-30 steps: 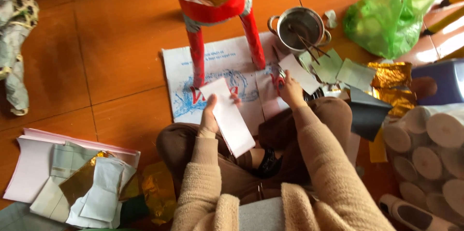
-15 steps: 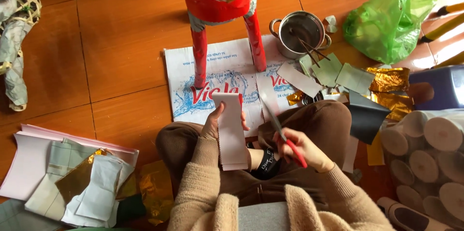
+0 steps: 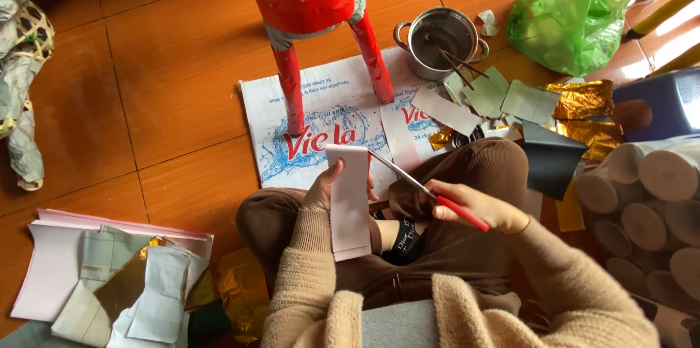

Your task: The person is decorating a red paper-mache figure by applying red paper strips and gold foil. They use scissors to cut the paper and a brush to apply adhesive, smoothing the materials onto the figure's surface.

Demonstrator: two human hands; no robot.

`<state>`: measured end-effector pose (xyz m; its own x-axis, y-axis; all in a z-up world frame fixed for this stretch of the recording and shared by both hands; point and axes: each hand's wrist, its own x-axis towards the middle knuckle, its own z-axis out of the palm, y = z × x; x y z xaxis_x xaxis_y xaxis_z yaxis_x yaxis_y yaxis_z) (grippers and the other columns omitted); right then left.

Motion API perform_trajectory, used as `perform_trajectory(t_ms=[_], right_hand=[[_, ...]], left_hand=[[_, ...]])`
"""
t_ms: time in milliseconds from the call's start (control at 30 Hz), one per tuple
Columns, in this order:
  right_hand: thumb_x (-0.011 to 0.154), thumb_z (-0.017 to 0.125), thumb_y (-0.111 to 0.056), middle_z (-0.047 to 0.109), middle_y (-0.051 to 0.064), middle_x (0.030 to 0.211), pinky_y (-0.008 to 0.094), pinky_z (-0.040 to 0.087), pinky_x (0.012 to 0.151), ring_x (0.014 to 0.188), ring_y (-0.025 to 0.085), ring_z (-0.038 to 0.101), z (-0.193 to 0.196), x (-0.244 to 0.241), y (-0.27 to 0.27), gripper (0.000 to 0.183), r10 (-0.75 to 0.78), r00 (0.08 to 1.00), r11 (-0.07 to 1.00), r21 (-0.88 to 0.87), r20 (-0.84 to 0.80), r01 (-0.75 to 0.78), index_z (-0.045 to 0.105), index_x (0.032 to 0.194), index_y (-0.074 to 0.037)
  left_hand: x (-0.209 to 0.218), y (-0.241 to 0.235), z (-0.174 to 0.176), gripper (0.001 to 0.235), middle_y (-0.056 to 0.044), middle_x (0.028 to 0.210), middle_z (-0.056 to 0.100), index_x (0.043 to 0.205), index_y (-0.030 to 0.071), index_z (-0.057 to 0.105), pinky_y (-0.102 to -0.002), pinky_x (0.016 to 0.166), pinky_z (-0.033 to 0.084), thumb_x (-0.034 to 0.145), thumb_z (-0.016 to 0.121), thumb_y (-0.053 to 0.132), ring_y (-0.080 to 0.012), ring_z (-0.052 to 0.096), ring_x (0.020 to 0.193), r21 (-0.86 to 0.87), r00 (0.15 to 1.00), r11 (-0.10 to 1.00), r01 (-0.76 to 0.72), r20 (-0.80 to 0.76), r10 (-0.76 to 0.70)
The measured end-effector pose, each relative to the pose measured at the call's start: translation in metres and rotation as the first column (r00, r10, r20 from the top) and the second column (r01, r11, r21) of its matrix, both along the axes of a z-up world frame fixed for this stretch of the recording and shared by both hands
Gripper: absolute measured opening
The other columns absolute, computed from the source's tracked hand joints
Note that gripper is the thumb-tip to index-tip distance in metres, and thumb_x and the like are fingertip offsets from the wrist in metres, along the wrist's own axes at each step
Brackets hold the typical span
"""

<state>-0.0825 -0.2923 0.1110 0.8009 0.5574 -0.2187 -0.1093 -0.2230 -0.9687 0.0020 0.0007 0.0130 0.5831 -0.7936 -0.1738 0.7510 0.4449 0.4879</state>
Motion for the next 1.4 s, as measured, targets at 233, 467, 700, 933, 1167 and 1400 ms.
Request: perform_trajectory(t_ms=[233,467,700,933,1167,1400], right_hand=[[0.092,0.057,-0.048,0.063,0.004,0.074,0.031,0.051,0.058,0.066,0.015,0.055,0.028,0.011,0.001,0.043,0.091,0.972,0.995,0.050,-0.218,-0.082,0.064,0.103,-0.007],[0.101,0.053,-0.034,0.059,0.011,0.052,0.025,0.041,0.025,0.028,0.015,0.055,-0.022,0.004,0.021,0.039,0.039,0.953,0.932,0.356,-0.300,0.074,0.058,0.084,0.001],[0.091,0.068,-0.023,0.054,0.007,0.059,0.025,0.043,0.026,0.029,0.016,0.056,-0.046,0.014,0.002,0.021,-0.313,0.946,0.922,0.211,-0.084,0.324,0.061,0.093,-0.004],[0.072,0.086,-0.017,0.066,0.019,0.100,0.046,0.050,0.086,0.092,0.032,0.065,-0.071,0.032,0.065,0.067,-0.537,0.781,0.809,-0.067,0.318,0.584,0.053,0.130,-0.007],[0.069,0.080,-0.005,0.067,0.013,0.084,0.036,0.054,0.070,0.077,0.031,0.068,-0.067,0.039,0.072,0.050,-0.612,0.488,0.598,-0.039,0.623,0.800,0.063,0.117,-0.010],[0.074,0.080,-0.018,0.066,-0.001,0.078,0.029,0.055,0.064,0.068,0.021,0.068,-0.101,0.004,0.099,0.033,-0.347,0.509,0.765,-0.076,0.787,0.639,0.067,0.105,-0.017]], left_hand=[[-0.003,-0.017,-0.015,0.054,-0.021,0.101,0.072,0.122,0.002,0.061,-0.047,0.086,0.056,0.095,0.056,0.048,-0.0329,0.073,0.090,0.234,0.942,0.926,0.297,0.089,-0.325],[0.002,-0.009,-0.066,0.041,-0.018,0.113,0.071,0.132,0.009,0.058,-0.043,0.092,0.057,0.101,0.059,0.035,-0.0313,0.072,0.094,0.327,0.960,0.910,0.254,0.031,-0.279],[-0.006,-0.021,0.019,0.061,-0.020,0.107,0.072,0.135,0.007,0.055,-0.043,0.079,0.060,0.088,0.073,0.040,-0.0327,0.073,0.089,0.388,0.985,0.912,0.132,-0.152,-0.078],[-0.008,-0.021,-0.040,0.064,-0.022,0.113,0.070,0.141,0.011,0.051,-0.046,0.078,0.062,0.090,0.074,0.042,-0.0361,0.074,0.088,0.383,0.987,0.916,0.119,-0.147,-0.067],[0.021,-0.010,-0.087,0.021,-0.020,0.105,0.066,0.111,0.002,0.068,-0.045,0.097,0.047,0.097,0.058,0.014,-0.0287,0.059,0.103,0.480,0.677,0.608,-0.632,0.724,0.133],[-0.006,-0.033,-0.004,0.076,-0.016,0.102,0.073,0.104,0.009,0.069,-0.060,0.080,0.059,0.087,0.044,0.079,-0.0312,0.072,0.084,0.202,0.993,0.973,-0.110,-0.007,0.114]])
